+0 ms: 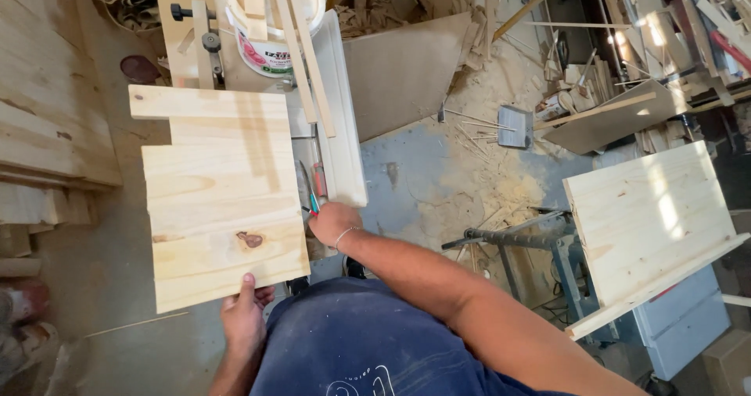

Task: Measuring and marking wooden boards in a workshop using a tape measure and pencil.

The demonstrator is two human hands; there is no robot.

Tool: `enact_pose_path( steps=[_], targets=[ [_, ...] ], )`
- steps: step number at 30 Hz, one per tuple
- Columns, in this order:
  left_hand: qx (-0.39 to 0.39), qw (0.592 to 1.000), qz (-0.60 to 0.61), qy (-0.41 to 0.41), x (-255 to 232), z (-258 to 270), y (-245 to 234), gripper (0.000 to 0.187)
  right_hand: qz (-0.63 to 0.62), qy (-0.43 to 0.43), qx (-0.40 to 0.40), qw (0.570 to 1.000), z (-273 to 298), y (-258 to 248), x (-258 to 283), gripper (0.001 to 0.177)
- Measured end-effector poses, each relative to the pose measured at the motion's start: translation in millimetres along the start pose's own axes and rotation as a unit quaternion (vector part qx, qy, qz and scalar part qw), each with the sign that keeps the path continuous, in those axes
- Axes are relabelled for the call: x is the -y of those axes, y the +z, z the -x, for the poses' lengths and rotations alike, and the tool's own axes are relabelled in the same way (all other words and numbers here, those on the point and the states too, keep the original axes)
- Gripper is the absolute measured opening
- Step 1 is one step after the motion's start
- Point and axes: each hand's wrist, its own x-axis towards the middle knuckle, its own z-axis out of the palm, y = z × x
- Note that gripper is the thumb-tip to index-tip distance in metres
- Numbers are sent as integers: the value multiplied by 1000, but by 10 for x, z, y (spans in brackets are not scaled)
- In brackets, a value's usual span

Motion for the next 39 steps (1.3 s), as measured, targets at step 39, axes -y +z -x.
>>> enact_pose_path(
  steps=[39],
  targets=[
    [179,825,-535,22,-903,592,1148,39,-325,-104,-157,927,-463,200,-369,23]
  ],
)
